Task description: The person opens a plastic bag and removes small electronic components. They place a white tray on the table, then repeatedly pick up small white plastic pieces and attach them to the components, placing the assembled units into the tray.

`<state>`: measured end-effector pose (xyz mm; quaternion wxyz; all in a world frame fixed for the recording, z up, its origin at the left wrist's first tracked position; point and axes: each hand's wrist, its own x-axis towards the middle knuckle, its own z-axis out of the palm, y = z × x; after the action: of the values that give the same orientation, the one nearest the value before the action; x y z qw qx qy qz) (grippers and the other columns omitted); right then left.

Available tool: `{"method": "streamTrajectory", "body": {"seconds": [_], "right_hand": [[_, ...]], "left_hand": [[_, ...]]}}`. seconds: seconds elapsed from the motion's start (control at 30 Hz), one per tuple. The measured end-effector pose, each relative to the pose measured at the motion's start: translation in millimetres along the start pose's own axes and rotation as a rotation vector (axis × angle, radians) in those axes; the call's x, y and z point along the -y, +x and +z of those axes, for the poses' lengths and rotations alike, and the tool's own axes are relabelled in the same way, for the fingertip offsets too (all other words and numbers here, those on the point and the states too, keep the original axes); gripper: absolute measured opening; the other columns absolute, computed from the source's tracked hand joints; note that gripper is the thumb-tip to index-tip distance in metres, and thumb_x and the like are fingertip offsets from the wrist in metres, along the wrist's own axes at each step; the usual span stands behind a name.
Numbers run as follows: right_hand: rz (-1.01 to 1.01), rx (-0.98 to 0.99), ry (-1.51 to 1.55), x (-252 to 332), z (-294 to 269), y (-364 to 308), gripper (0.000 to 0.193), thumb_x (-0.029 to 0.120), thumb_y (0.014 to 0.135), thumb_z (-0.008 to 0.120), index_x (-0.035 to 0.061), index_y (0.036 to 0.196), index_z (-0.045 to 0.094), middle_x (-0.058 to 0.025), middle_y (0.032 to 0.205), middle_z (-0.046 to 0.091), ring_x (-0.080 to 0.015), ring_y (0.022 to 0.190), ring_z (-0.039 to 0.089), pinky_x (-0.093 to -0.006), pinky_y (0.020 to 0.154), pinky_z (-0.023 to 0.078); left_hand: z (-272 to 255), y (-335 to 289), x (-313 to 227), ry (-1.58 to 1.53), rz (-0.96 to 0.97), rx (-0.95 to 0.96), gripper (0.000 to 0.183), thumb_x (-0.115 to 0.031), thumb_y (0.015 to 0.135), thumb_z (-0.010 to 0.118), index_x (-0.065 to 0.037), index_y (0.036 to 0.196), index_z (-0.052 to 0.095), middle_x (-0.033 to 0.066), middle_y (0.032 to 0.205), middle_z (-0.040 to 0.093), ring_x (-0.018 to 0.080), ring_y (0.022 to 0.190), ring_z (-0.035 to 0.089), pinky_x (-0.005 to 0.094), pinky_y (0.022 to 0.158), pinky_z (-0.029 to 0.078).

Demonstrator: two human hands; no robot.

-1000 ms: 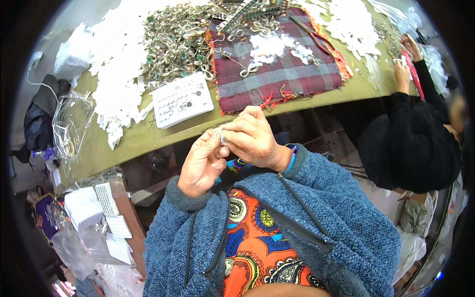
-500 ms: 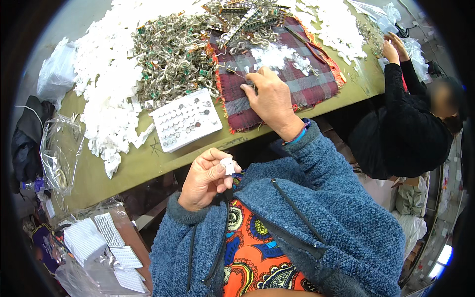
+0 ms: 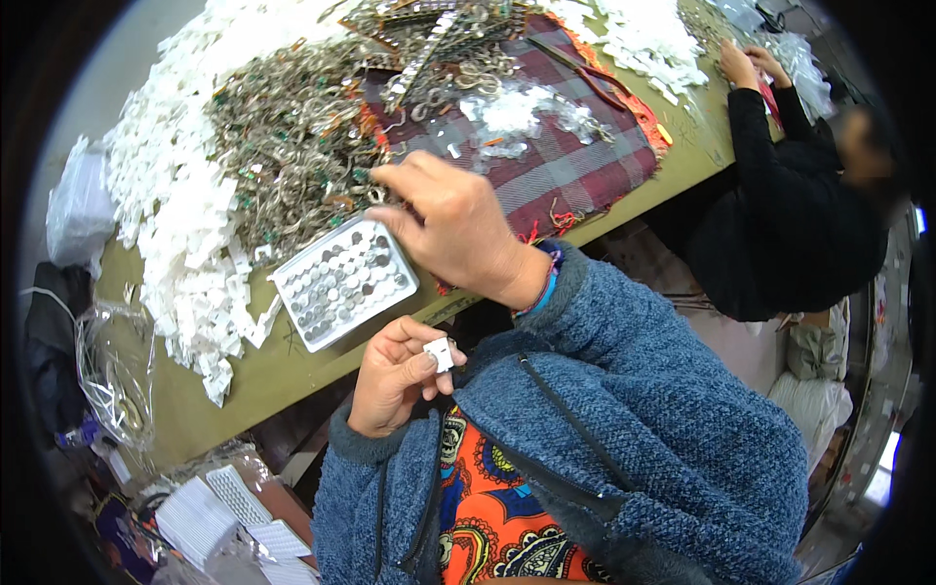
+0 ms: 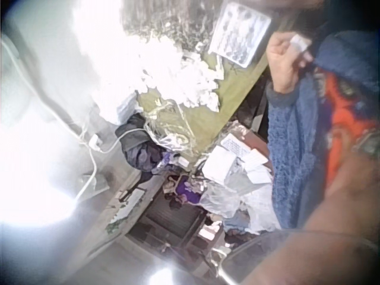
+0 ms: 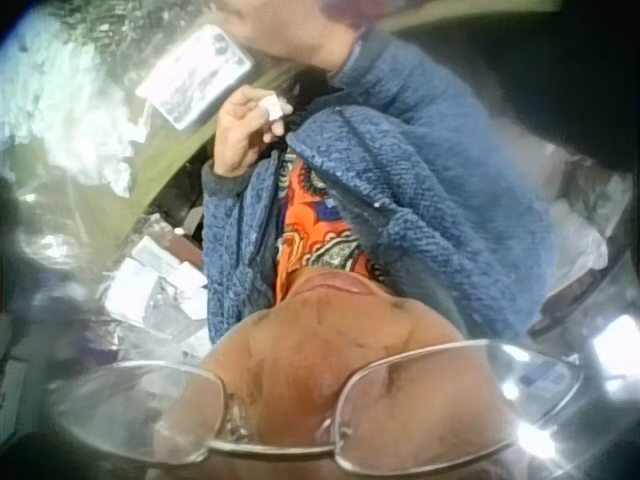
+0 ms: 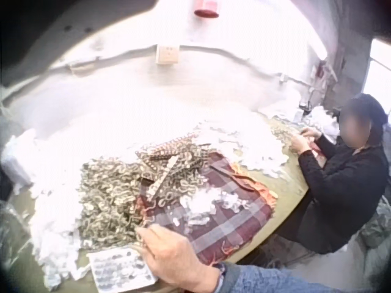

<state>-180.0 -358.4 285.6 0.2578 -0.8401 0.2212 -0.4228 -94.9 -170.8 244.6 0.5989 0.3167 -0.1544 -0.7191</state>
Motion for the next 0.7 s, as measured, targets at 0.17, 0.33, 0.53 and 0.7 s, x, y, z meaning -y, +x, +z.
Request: {"method": "streamTrajectory", "body": {"seconds": [0.17,0.33,0.53,0.7], "right_hand": [[0.032,-0.049,0.028,-19.8,-29.2,-28.6,0.005,0.0,0.082,0.073,0.001,0.084,0.068,-0.0106,0.074,0.062,-0.0241,0.064,0.062,-0.0329,0.057,0.048],[0.253,-0.112,-0.22,-57.5,-81.3,-47.2,0.006,0.003,0.083,0.07,0.0018,0.087,0.066,-0.0125,0.081,0.062,-0.0314,0.072,0.064,-0.0395,0.062,0.05],[0.143,-0.028,-0.521,-79.4,-74.3,-36.2,0.018,0.003,0.081,0.061,0.0039,0.099,0.066,-0.0131,0.092,0.058,-0.0324,0.09,0.061,-0.0409,0.077,0.05],[0.037,-0.039,-0.296,-80.1,-76.4,-46.1,0.016,-0.003,0.081,0.056,0.0022,0.094,0.064,-0.014,0.095,0.059,-0.0344,0.089,0.06,-0.0404,0.078,0.049]], "left_hand": [[-0.6,-0.4,1.2,-0.004,0.012,-0.017,0.023,-0.008,0.092,0.068,0.002,0.111,0.058,0.0223,0.099,0.071,0.0181,0.069,0.069,0.0205,0.051,0.052],[0.1,1.1,1.3,0.01,0.008,-0.018,0.023,-0.008,0.093,0.068,0.002,0.111,0.058,0.0226,0.099,0.071,0.0188,0.069,0.07,0.0216,0.051,0.053],[4.6,5.9,2.9,0.078,0.019,-0.071,0.026,-0.015,0.093,0.07,0.0,0.11,0.058,0.0212,0.097,0.071,0.0179,0.067,0.068,0.0213,0.049,0.05],[6.0,4.1,5.8,0.074,0.041,-0.087,0.026,-0.014,0.092,0.07,0.0,0.111,0.059,0.0217,0.098,0.071,0.0181,0.068,0.069,0.0212,0.049,0.05]]}}
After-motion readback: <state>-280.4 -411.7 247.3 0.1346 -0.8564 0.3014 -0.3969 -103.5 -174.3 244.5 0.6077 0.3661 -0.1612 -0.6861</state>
